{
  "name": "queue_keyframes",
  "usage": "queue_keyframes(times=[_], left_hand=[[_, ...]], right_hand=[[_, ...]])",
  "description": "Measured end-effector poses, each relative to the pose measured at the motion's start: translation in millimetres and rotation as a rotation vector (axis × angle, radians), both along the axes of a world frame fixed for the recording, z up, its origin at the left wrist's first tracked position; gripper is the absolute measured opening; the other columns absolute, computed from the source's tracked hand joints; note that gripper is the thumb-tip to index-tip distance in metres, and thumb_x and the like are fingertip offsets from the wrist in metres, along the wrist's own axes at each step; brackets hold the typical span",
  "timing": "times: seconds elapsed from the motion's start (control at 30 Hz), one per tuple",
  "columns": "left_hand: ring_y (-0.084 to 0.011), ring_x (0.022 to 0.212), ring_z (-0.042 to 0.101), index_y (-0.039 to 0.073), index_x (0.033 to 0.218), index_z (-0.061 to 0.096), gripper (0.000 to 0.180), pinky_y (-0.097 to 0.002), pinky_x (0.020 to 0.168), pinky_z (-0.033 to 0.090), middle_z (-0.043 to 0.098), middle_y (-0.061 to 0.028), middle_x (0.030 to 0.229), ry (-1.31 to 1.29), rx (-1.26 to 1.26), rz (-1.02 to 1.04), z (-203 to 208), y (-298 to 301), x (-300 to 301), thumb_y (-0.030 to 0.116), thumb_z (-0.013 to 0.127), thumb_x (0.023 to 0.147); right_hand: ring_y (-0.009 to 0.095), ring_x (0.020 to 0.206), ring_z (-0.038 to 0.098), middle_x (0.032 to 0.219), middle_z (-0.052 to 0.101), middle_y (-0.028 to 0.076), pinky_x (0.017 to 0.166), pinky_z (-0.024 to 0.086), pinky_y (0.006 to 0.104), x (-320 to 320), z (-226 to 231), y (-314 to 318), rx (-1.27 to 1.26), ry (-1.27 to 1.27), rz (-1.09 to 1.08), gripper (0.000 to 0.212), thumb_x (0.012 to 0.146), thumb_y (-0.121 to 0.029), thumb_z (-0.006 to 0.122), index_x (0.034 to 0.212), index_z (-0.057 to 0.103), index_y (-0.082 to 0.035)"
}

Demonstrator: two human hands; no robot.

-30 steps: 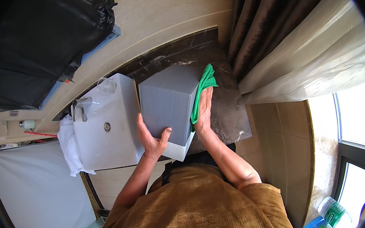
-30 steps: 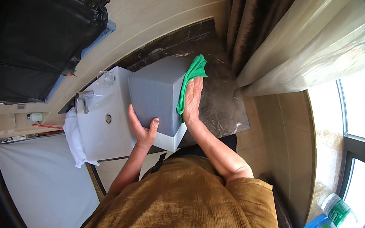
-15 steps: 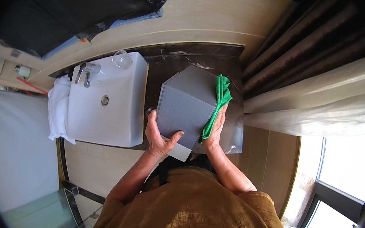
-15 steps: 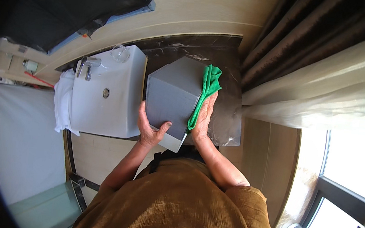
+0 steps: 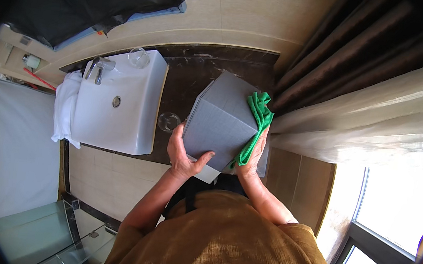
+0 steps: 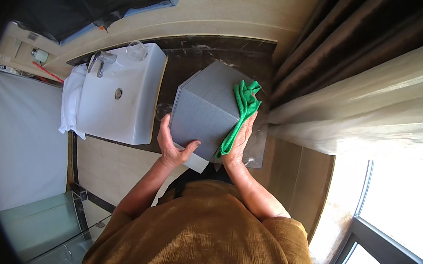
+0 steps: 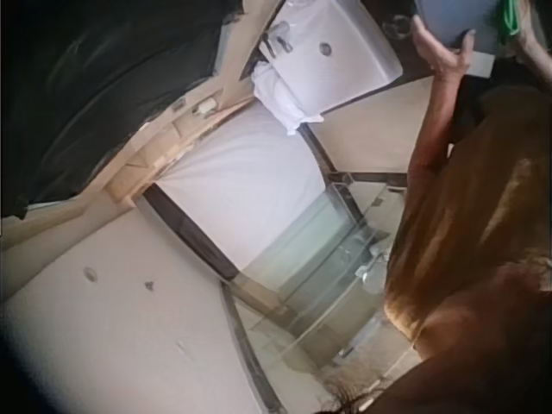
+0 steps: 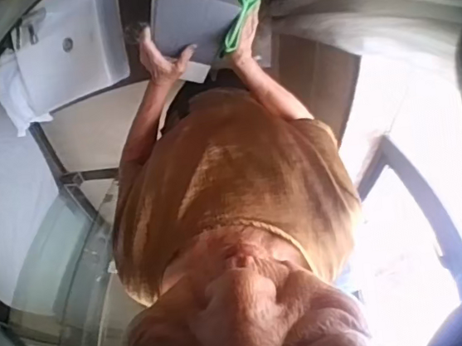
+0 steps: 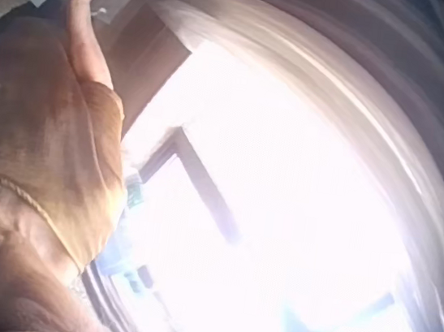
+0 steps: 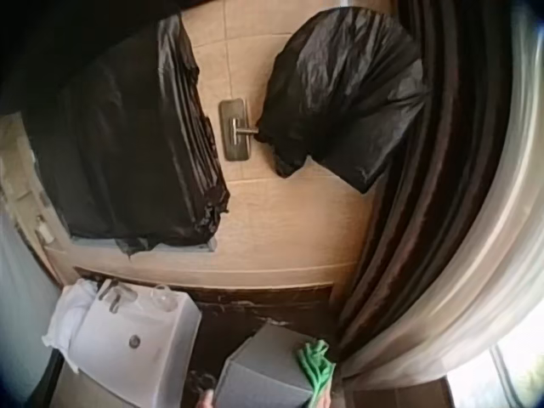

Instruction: The person wipes a gray rectangular box and the countertop with a green cloth. They open the box, remove a white paper insert, and wipe the inside and outside of the box and the countertop area.

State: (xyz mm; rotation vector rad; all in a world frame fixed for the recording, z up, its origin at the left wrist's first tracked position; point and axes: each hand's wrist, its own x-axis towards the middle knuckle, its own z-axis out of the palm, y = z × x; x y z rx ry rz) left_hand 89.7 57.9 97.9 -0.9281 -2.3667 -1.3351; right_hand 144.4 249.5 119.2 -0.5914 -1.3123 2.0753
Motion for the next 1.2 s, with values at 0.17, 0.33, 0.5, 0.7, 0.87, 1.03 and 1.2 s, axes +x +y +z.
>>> queue_keyframes(times=[0.17,0.33,0.5,0.7,0.87,1.03,1.2], left_hand=[[-0.0328,0.114,0.061,-0.008,0.149,0.032,0.105,-0.0436,0.097,0.051,0.056,-0.0234,0.131,-0.009,0.043,0.016,-1,2,13,0.039,0.092,0.077],[-0.0374,0.117,0.059,-0.008,0.145,0.037,0.106,-0.0464,0.098,0.050,0.052,-0.0244,0.134,-0.065,0.130,0.065,-10,7,26,0.043,0.094,0.073],[-0.0375,0.119,0.057,-0.008,0.146,0.035,0.107,-0.0466,0.101,0.048,0.051,-0.0246,0.135,-0.105,0.138,0.066,-9,6,39,0.042,0.094,0.072],[-0.0327,0.130,0.051,-0.004,0.150,0.026,0.108,-0.0459,0.108,0.043,0.043,-0.0237,0.144,-0.133,0.122,-0.017,-6,0,62,0.035,0.094,0.075],[-0.0391,0.139,0.049,-0.001,0.149,0.028,0.104,-0.0481,0.112,0.043,0.040,-0.0271,0.157,-0.272,0.184,-0.030,-7,-1,84,0.023,0.095,0.073],[-0.0334,0.142,0.047,0.001,0.153,0.028,0.107,-0.0453,0.116,0.041,0.041,-0.0212,0.159,-0.565,0.187,-0.018,31,-3,90,0.017,0.094,0.071],[-0.0245,0.129,0.056,0.001,0.150,0.039,0.103,-0.0407,0.111,0.045,0.056,-0.0143,0.139,-0.707,0.104,-0.016,39,-16,89,0.023,0.099,0.068]], right_hand=[[0.018,0.135,0.046,0.151,0.050,0.004,0.119,0.029,0.0359,3,10,3,-0.030,0.035,0.043,0.059,0.112,-0.053,0.038,0.159,0.039,-0.016],[0.019,0.138,0.045,0.153,0.049,0.004,0.121,0.026,0.0372,2,20,4,-0.051,0.070,0.079,0.058,0.112,-0.053,0.039,0.158,0.041,-0.018],[0.019,0.140,0.044,0.154,0.049,0.005,0.122,0.026,0.0380,9,24,1,0.010,0.073,0.101,0.058,0.112,-0.050,0.038,0.158,0.040,-0.016],[0.023,0.144,0.044,0.157,0.047,0.013,0.124,0.025,0.0396,38,14,6,0.226,0.052,0.114,0.064,0.110,-0.044,0.040,0.159,0.035,-0.003],[0.025,0.147,0.042,0.159,0.045,0.017,0.126,0.024,0.0418,53,26,5,0.183,0.049,0.153,0.075,0.106,-0.052,0.042,0.160,0.032,0.000],[0.026,0.147,0.042,0.161,0.042,0.016,0.125,0.026,0.0427,66,15,-1,0.079,0.097,0.173,0.086,0.102,-0.062,0.047,0.162,0.028,-0.002],[0.025,0.146,0.043,0.161,0.042,0.015,0.125,0.028,0.0418,74,12,-15,0.016,0.061,0.154,0.066,0.109,-0.045,0.041,0.162,0.030,-0.007]])
